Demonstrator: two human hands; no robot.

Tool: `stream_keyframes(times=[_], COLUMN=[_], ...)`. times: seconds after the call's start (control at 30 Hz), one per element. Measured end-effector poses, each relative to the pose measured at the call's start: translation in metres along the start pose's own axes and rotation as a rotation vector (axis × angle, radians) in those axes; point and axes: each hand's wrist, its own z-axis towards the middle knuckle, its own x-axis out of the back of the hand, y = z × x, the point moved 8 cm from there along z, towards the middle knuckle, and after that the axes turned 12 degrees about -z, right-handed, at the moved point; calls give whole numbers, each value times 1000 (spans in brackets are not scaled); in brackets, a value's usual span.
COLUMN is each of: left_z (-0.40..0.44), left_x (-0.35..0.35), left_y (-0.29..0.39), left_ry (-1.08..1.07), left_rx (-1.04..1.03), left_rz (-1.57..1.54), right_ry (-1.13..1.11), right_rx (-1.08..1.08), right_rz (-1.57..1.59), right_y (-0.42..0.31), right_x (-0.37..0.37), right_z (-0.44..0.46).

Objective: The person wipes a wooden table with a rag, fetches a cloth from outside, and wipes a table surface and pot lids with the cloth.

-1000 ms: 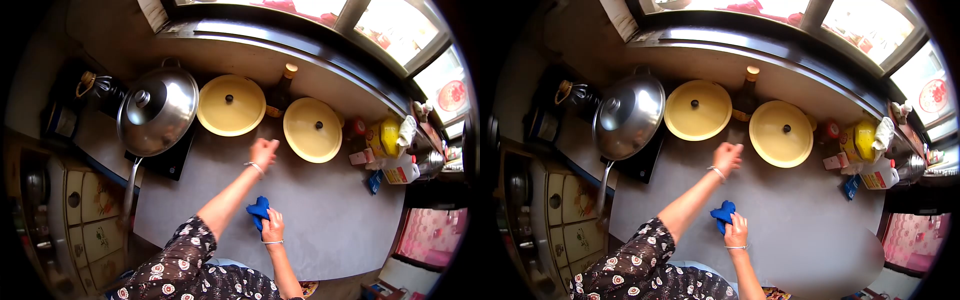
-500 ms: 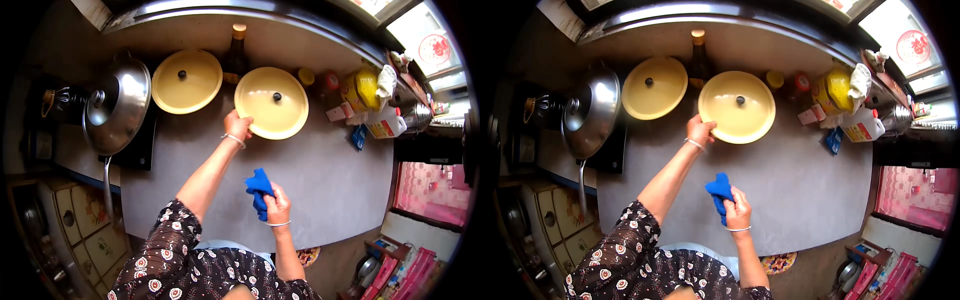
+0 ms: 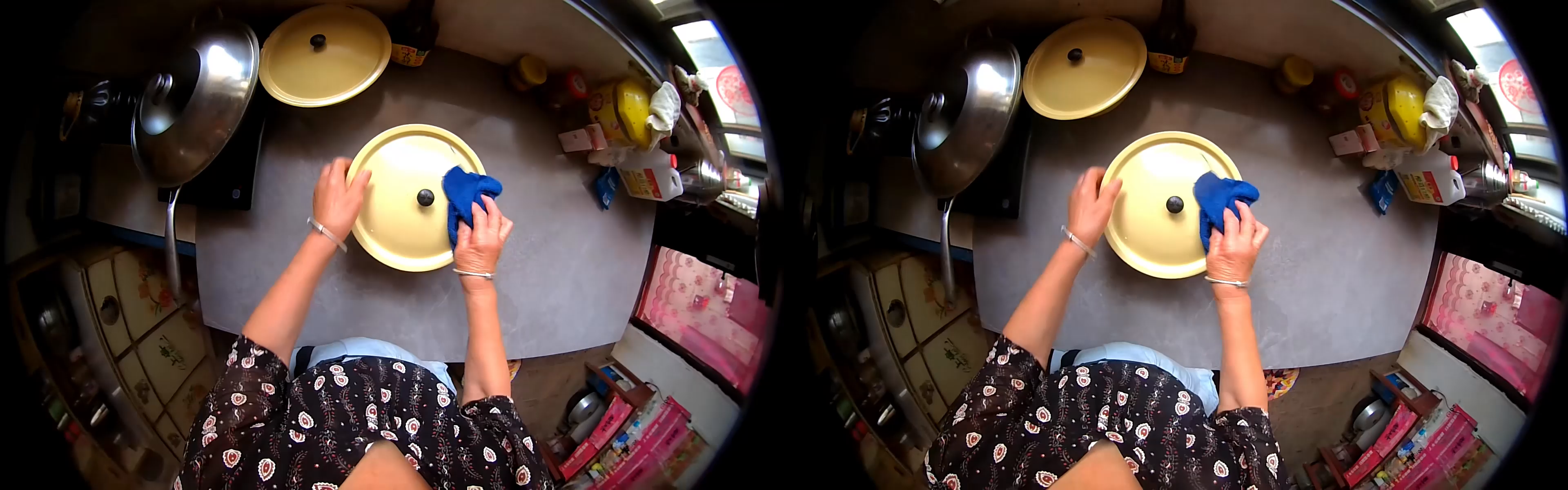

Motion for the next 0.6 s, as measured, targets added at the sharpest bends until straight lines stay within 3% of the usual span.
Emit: stream_keyframes(times=[0.27, 0.43, 0.6], left_z=[58, 55, 51], left_x=[-46, -40, -44], left_y=[33, 34, 31], left_ry=[-177, -100, -77], left_rx=[-248, -309, -316], left_rz=[233, 66, 45], right_ry=[29, 16, -112], right_rx=[95, 75, 290], right_rz=[-85, 60, 167], right_y=[4, 3, -22], right_x=[-9, -18, -40], right_z=[-1, 53, 102])
